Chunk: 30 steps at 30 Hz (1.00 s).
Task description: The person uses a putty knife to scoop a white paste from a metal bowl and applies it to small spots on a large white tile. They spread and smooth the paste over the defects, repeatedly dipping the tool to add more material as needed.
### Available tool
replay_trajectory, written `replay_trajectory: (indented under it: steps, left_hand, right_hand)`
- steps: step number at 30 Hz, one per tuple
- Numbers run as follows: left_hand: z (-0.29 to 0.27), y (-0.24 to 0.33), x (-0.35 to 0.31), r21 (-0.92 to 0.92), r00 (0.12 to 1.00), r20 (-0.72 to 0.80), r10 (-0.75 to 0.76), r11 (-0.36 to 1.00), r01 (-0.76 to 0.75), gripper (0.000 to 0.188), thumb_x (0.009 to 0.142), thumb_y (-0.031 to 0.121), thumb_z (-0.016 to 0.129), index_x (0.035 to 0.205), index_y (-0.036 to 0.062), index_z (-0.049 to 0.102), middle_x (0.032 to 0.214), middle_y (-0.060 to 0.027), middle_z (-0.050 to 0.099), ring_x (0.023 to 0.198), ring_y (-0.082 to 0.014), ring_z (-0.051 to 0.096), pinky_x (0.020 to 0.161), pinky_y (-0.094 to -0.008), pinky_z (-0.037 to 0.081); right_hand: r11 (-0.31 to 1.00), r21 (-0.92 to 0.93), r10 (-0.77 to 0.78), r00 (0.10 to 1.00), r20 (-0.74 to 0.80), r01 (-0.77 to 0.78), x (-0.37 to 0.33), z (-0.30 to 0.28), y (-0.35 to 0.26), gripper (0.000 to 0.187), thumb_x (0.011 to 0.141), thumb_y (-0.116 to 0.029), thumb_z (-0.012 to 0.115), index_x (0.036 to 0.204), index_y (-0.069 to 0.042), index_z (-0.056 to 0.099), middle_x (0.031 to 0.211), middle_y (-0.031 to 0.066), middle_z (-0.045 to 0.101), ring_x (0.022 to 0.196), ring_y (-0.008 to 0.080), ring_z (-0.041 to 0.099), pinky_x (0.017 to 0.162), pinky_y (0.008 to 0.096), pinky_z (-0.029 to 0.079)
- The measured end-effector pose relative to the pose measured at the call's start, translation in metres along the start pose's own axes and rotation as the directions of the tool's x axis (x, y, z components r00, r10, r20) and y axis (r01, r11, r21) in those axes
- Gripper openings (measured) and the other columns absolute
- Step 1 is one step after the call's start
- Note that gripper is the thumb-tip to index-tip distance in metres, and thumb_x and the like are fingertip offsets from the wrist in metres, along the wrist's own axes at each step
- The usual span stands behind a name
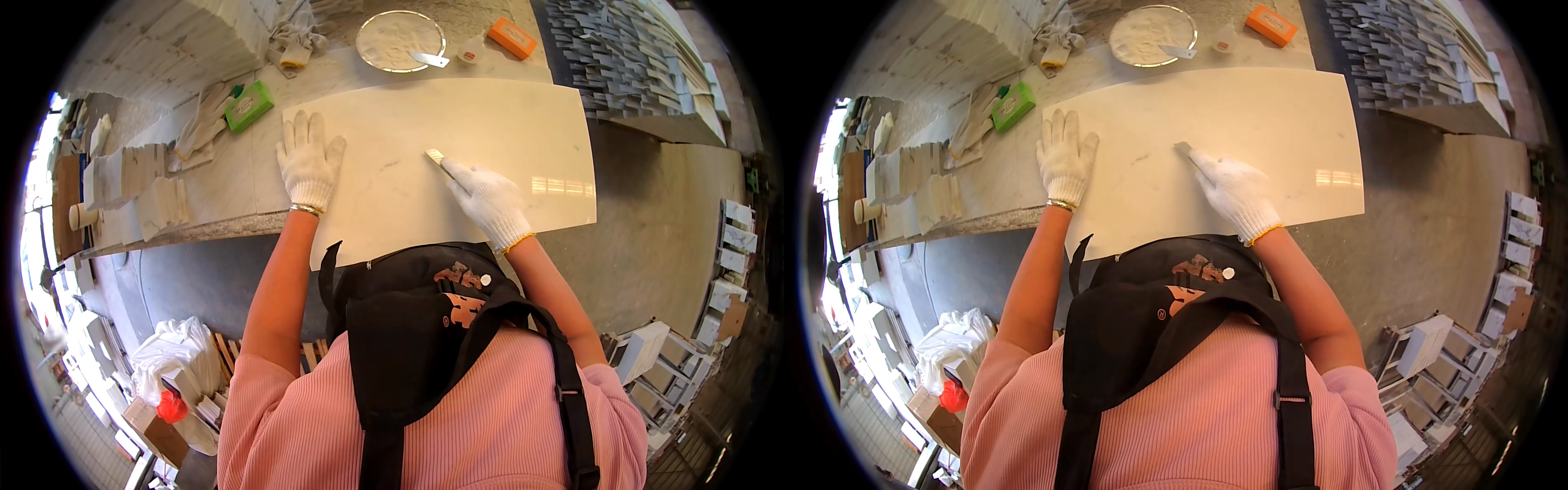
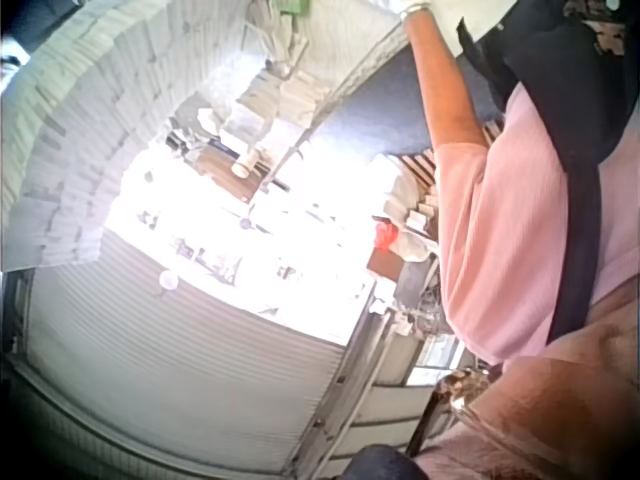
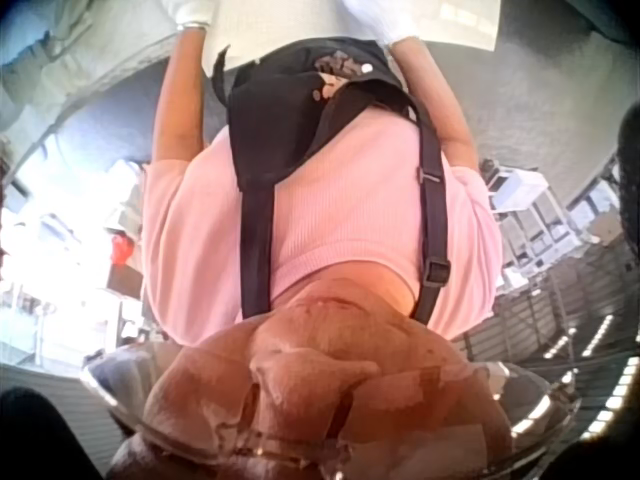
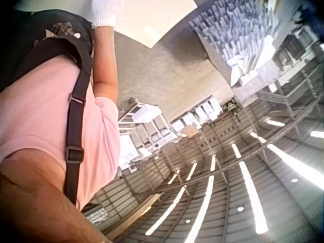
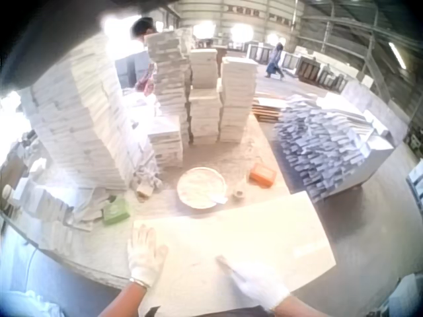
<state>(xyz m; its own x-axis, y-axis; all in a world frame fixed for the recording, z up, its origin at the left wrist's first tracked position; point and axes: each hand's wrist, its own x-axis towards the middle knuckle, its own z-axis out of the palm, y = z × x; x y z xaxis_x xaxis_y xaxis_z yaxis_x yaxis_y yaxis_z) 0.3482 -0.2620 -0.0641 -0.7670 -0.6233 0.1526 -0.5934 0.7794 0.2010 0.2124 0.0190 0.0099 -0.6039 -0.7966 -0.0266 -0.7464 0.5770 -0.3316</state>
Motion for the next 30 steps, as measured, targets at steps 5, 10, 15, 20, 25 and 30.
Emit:
replay_trajectory:
  steps: [5, 10, 15, 20, 25, 30]
  left_hand:
    - [0.001, -0.001, 0.000, -0.003, 1.000, -0.002, 0.003, 1.000, -0.003, 0.067, 0.094, 0.048, 0.058, 0.150, 0.0116, 0.047, 0.160, -0.0130, 0.039, 0.149, -0.0365, 0.031, 0.119, -0.0555, 0.025]
    - [0.001, -0.002, 0.000, -0.033, 0.998, -0.054, 0.031, 0.999, -0.033, 0.065, 0.093, 0.048, 0.059, 0.146, 0.0102, 0.050, 0.156, -0.0133, 0.042, 0.145, -0.0372, 0.035, 0.113, -0.0596, 0.030]
    - [0.000, 0.000, 0.001, -0.025, 0.997, -0.060, 0.040, 0.999, -0.041, 0.067, 0.093, 0.049, 0.058, 0.146, 0.0098, 0.050, 0.156, -0.0128, 0.042, 0.145, -0.0370, 0.035, 0.113, -0.0593, 0.031]
    - [0.006, -0.004, -0.001, -0.009, 0.996, -0.077, 0.046, 0.999, -0.047, 0.066, 0.094, 0.049, 0.057, 0.146, 0.0103, 0.051, 0.156, -0.0132, 0.042, 0.145, -0.0371, 0.035, 0.112, -0.0585, 0.032]
    - [0.001, -0.003, -0.001, 0.016, 0.996, -0.052, 0.067, 0.998, -0.066, 0.064, 0.095, 0.048, 0.056, 0.146, 0.0106, 0.051, 0.157, -0.0147, 0.042, 0.143, -0.0393, 0.036, 0.113, -0.0574, 0.030]
    - [-0.015, 0.005, -0.025, 0.038, 0.971, 0.021, 0.237, 0.971, -0.238, 0.064, 0.094, 0.045, 0.057, 0.146, 0.0077, 0.050, 0.154, -0.0177, 0.043, 0.141, -0.0421, 0.038, 0.113, -0.0561, 0.028]
  right_hand:
    - [0.997, -0.061, 0.051, 0.995, 0.083, -0.046, 0.006, 0.012, 0.001, 0.032, 0.097, -0.027, 0.060, 0.128, -0.022, 0.065, 0.081, 0.0117, 0.069, 0.077, 0.0312, 0.068, 0.067, 0.0464, 0.054]
    - [0.997, 0.001, 0.071, 0.997, 0.026, -0.071, 0.005, 0.019, 0.013, 0.039, 0.096, -0.028, 0.063, 0.135, -0.024, 0.063, 0.086, 0.0139, 0.070, 0.079, 0.0330, 0.068, 0.070, 0.0464, 0.054]
    - [0.894, 0.432, 0.184, 0.977, -0.110, -0.120, -0.017, 0.021, 0.046, 0.049, 0.096, -0.023, 0.066, 0.144, -0.017, 0.058, 0.086, 0.0072, 0.070, 0.074, 0.0200, 0.066, 0.067, 0.0368, 0.052]
    - [0.475, 0.719, 0.501, 0.828, 0.252, -0.507, -0.052, -0.020, 0.050, 0.051, 0.095, -0.016, 0.068, 0.144, -0.008, 0.057, 0.088, 0.0024, 0.066, 0.073, 0.0071, 0.059, 0.065, 0.0237, 0.048]
    - [0.343, 0.792, 0.559, 0.788, 0.260, -0.505, -0.083, -0.031, 0.055, 0.043, 0.098, -0.018, 0.067, 0.136, 0.000, 0.060, 0.089, 0.0034, 0.066, 0.075, 0.0080, 0.060, 0.066, 0.0225, 0.048]
    - [0.236, 0.815, 0.647, 0.711, 0.275, -0.529, -0.109, -0.023, 0.063, 0.028, 0.100, -0.020, 0.065, 0.118, 0.001, 0.066, 0.091, 0.0046, 0.068, 0.077, 0.0102, 0.064, 0.067, 0.0234, 0.049]
